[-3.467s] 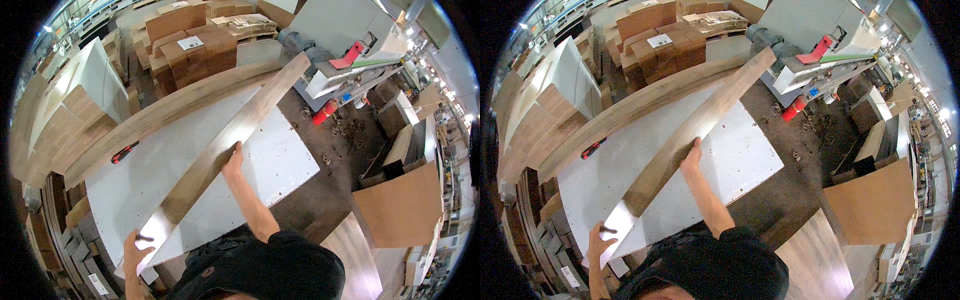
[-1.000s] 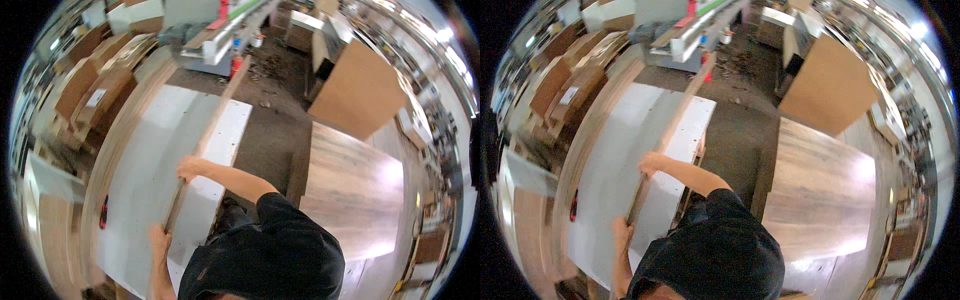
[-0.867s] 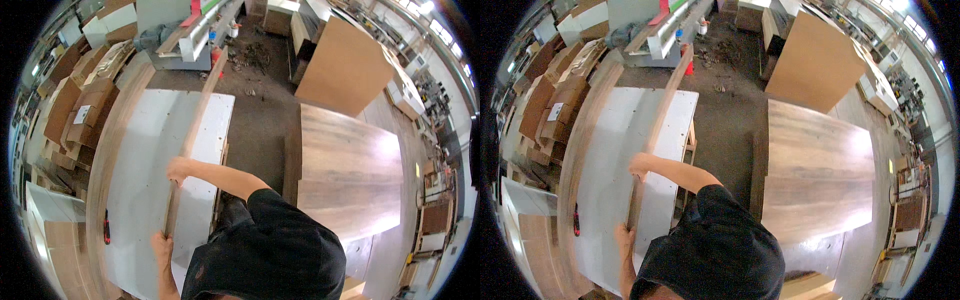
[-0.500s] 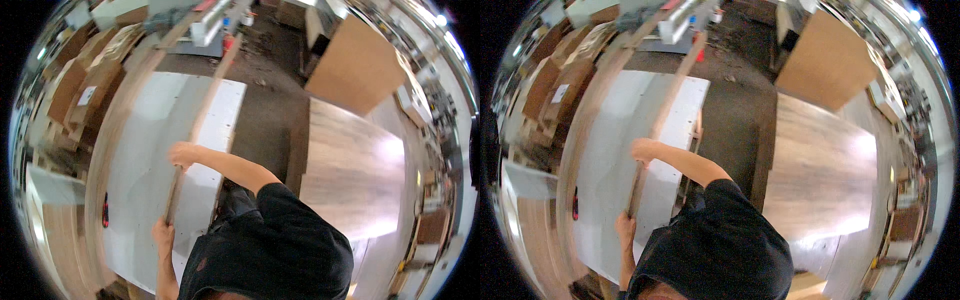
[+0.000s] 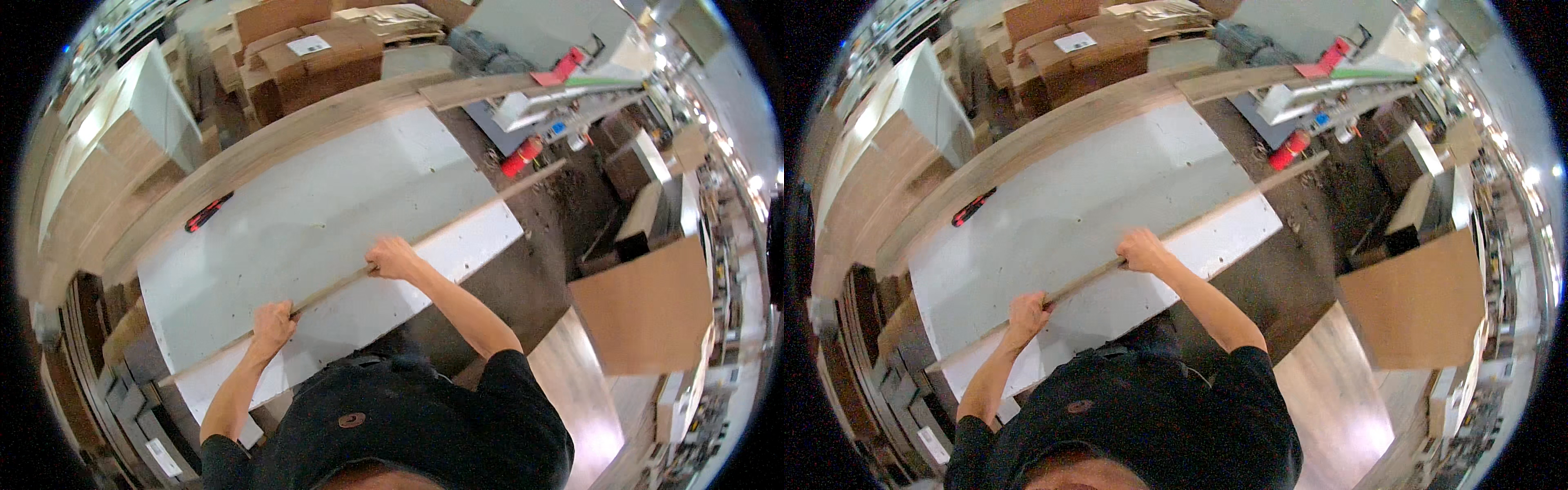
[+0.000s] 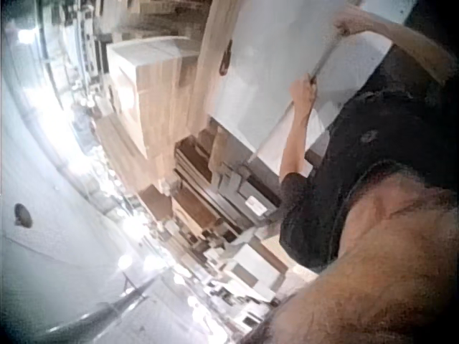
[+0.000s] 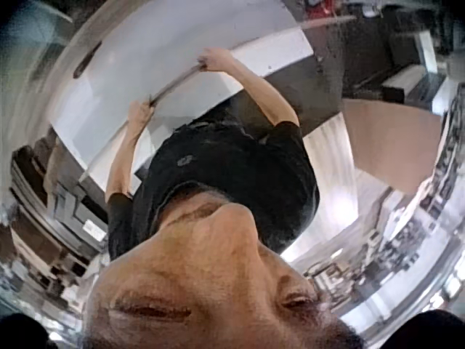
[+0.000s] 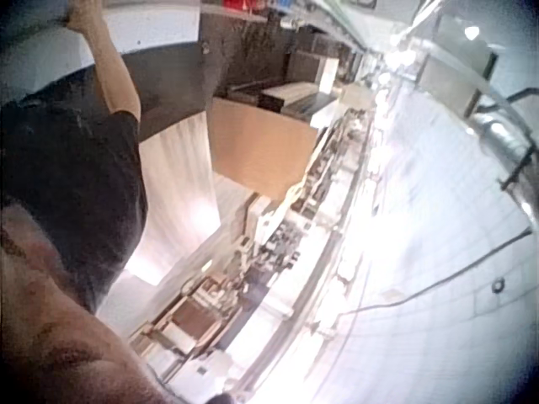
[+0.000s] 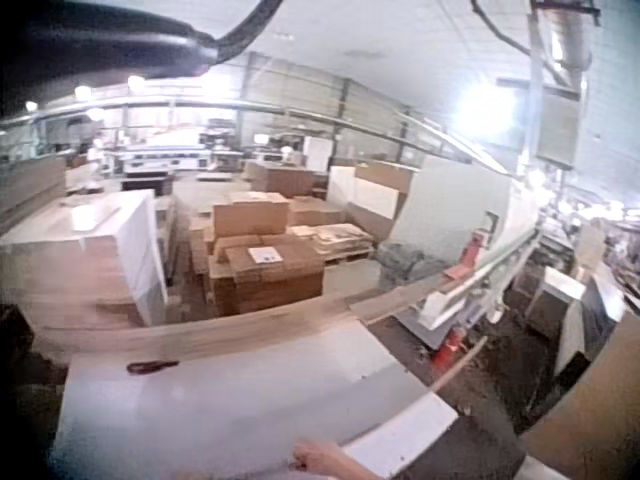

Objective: The person repeatedly picks up long wooden planks from a workbench, inspects them, and places them back down. They also use a utility knife to scrape the surface of a plank. The task involves handling the planks one at a time in a repetitive cycle.

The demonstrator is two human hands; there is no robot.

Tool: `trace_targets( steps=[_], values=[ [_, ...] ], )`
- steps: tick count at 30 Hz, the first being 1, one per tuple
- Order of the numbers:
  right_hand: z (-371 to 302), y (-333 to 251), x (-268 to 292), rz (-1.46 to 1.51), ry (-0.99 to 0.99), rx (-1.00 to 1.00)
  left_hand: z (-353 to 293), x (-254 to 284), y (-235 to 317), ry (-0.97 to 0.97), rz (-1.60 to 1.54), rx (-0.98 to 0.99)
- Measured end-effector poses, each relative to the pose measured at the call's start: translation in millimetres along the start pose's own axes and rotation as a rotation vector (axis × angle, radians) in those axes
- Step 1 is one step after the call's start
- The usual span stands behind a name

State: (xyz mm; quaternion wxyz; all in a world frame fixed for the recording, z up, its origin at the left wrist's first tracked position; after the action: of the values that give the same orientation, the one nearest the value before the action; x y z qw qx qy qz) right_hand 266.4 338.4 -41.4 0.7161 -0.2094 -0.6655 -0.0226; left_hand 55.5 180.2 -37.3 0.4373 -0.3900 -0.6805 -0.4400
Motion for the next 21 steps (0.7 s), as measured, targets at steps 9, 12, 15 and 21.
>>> trace_targets(
  steps=[9, 12, 15, 21],
  values=[
    [3, 8, -10, 0.252, -0.222, 0.076, 11, -20, -11, -0.09, 0.172, 0.297],
    [-1, 29, 8, 0.646, -0.06, 0.151, 13, -16, -13, -0.028, 0.135, 0.283],
    [4, 98, 20, 0.83, 0.109, 0.11, 10, -25, -26, 0.013, -0.021, 0.303],
    [-21, 308, 138, 0.521, 0.546, -0.154, 7, -13, -18, 0.065, 0.06, 0.275]
  ],
)
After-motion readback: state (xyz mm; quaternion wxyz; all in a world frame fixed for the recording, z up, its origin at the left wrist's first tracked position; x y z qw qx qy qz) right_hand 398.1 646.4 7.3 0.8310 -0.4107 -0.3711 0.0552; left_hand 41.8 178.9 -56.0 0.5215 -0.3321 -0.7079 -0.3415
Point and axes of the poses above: each hand's wrist, its own z-axis towards the middle knuckle, its own x-axis out of the back of the hand, y = z × x, the point moved 10 cm from there along z, towards the middle knuckle, and after that the axes turned 15 degrees about x, right-handed, at the moved point
